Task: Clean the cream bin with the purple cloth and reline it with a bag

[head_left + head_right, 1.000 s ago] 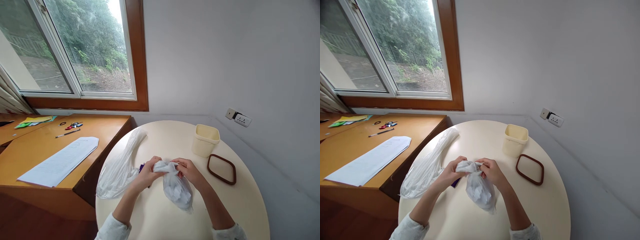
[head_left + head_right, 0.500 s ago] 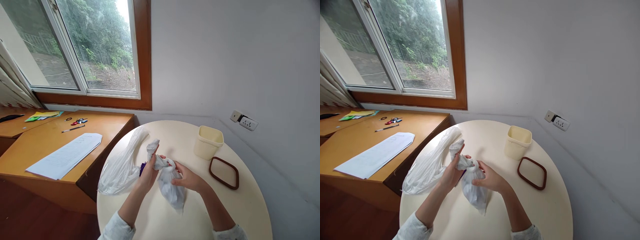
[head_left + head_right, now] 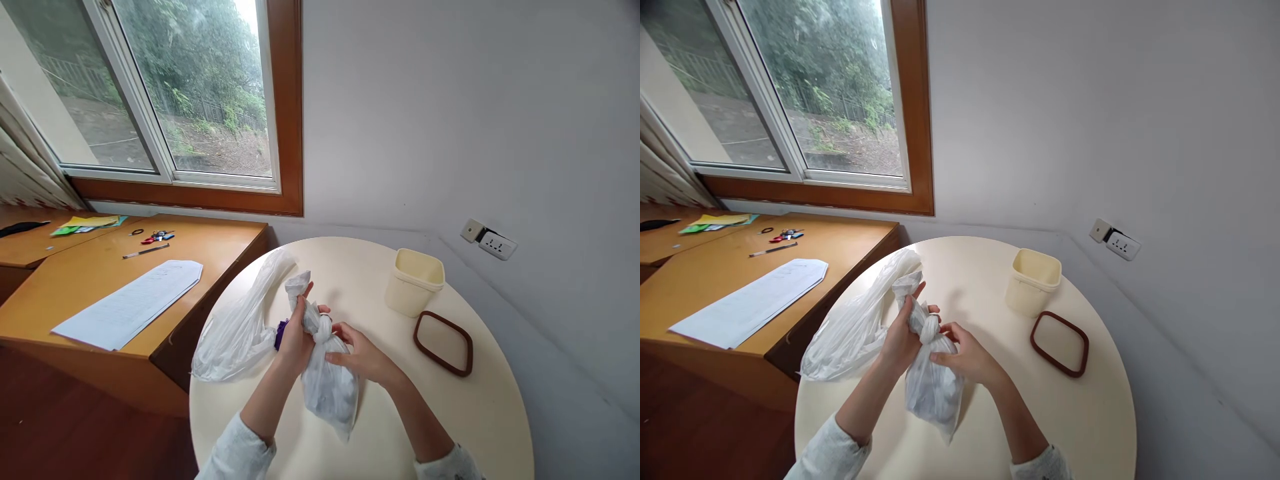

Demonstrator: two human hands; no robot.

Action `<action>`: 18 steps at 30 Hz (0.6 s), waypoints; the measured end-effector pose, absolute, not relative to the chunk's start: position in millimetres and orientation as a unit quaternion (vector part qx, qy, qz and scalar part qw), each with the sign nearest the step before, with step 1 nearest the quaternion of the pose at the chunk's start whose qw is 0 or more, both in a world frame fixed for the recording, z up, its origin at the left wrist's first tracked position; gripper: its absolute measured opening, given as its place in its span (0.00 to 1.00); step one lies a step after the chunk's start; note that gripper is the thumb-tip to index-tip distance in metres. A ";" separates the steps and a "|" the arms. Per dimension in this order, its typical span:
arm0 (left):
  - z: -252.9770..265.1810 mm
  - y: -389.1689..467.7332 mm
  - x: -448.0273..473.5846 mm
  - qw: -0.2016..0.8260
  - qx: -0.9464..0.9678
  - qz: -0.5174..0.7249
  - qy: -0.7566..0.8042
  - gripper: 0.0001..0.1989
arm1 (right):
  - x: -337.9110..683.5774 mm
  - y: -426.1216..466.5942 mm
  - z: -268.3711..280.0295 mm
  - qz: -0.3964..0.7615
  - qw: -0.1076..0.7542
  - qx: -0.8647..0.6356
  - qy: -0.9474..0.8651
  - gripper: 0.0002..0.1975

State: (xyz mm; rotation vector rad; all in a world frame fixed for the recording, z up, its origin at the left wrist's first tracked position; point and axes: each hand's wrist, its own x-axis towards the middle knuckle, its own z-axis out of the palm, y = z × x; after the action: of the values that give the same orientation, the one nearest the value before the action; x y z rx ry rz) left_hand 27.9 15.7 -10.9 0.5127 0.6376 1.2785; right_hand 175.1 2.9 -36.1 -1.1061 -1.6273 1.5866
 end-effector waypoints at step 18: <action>-36.0 40.0 -0.6 0.764 0.108 0.569 0.286 0.18 | 179.5 5.9 -64.5 0.709 0.282 -0.388 -0.517 0.16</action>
State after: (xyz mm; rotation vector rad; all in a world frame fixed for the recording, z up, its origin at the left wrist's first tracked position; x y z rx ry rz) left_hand -0.6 40.0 -36.0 0.2339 0.6220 1.2366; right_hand 179.5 5.9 -64.5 -1.0406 -1.3847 1.8986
